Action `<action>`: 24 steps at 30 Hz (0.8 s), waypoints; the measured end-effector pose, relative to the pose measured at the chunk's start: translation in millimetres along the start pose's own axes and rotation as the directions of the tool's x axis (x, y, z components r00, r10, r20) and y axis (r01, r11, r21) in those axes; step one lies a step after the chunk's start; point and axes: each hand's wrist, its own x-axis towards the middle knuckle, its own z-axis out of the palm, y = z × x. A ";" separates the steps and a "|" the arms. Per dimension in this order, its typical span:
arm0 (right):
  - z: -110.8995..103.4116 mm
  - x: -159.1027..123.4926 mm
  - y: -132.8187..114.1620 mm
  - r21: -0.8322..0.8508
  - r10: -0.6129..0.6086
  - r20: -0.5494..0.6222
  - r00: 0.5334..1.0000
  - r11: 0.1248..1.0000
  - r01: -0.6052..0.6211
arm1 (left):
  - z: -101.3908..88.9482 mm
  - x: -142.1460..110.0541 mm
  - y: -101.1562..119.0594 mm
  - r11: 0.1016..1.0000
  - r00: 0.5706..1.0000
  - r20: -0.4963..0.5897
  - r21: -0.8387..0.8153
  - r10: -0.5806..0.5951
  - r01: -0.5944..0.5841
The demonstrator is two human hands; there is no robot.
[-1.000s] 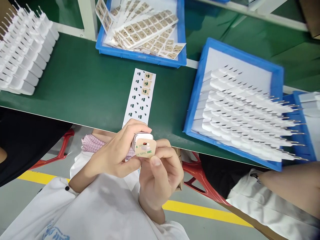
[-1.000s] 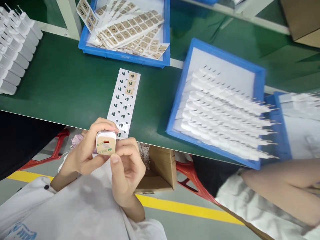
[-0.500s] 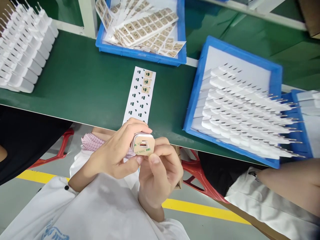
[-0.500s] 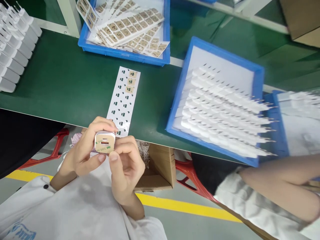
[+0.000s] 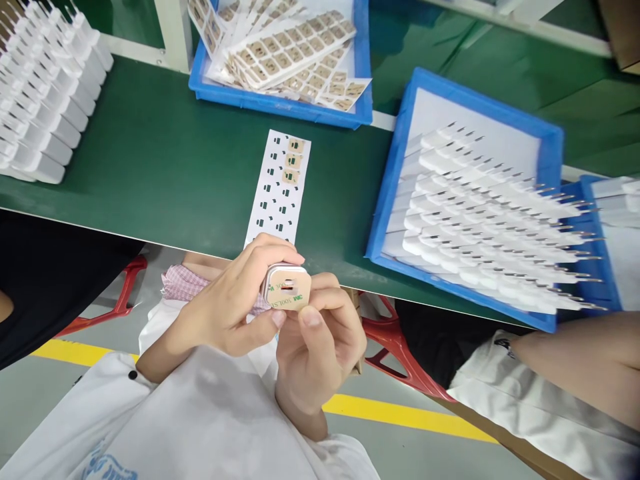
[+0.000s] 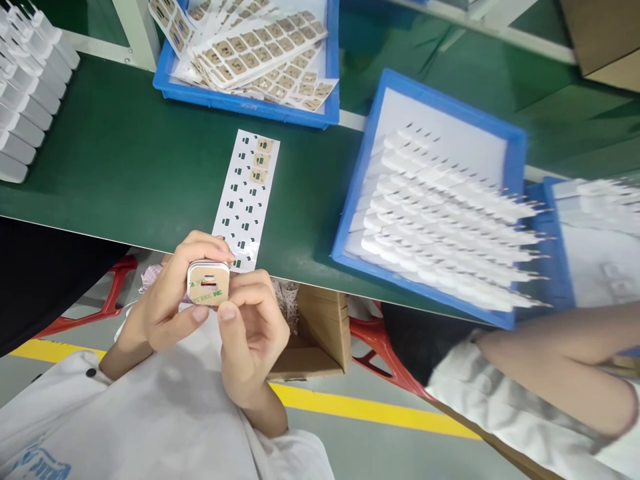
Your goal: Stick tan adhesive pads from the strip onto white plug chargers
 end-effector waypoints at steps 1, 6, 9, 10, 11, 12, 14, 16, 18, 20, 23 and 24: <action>0.0 0.1 0.0 -0.007 -0.002 -0.001 1.000 1.000 0.002 | 0.0 -0.1 -0.1 1.000 1.000 -0.001 -0.001 -0.004 0.004; -0.1 0.5 0.7 -0.032 -0.005 0.000 1.000 0.999 0.005 | -0.2 -0.6 -0.3 1.000 1.000 0.004 0.001 -0.012 0.012; -0.2 0.6 1.4 -0.012 -0.003 0.002 1.000 1.000 0.003 | -0.8 -0.3 -0.4 1.000 1.000 0.000 -0.004 -0.001 0.001; -0.3 0.6 1.6 -0.011 -0.004 0.002 1.000 1.000 0.004 | -1.0 -0.1 -0.5 1.000 1.000 0.003 0.000 -0.002 0.002; -0.3 0.7 2.0 -0.013 -0.008 0.002 1.000 1.000 0.008 | -1.2 0.2 -0.7 1.000 1.000 0.006 0.006 -0.001 0.001; -0.4 0.7 2.3 -0.019 -0.014 0.004 1.000 1.000 0.014 | -1.3 0.4 -0.8 1.000 1.000 0.009 0.012 0.001 -0.001; -0.4 0.7 3.1 -0.023 -0.026 0.008 1.000 0.999 0.026 | -1.2 1.0 -1.3 1.000 1.000 0.011 0.016 0.011 -0.011; -0.4 0.6 3.9 -0.011 -0.035 0.013 0.999 0.999 0.036 | -0.6 1.5 -1.8 1.000 1.000 0.004 0.010 0.019 -0.019; -0.1 0.6 4.3 0.002 -0.036 0.012 0.999 0.999 0.036 | 0.4 1.7 -2.2 1.000 1.000 -0.008 0.009 0.015 -0.015; 0.3 1.0 4.5 0.007 -0.035 0.011 0.999 0.999 0.035 | 1.0 1.7 -2.5 1.000 1.000 -0.016 0.011 0.017 -0.017; 1.2 2.3 4.4 -0.006 -0.037 0.009 0.999 0.999 0.037 | 1.0 1.1 -2.9 1.000 1.000 -0.010 -0.001 0.020 -0.020; 1.5 2.8 4.3 -0.010 -0.038 0.008 0.999 0.999 0.038 | 0.9 0.9 -3.1 1.000 1.000 -0.006 -0.005 0.013 -0.013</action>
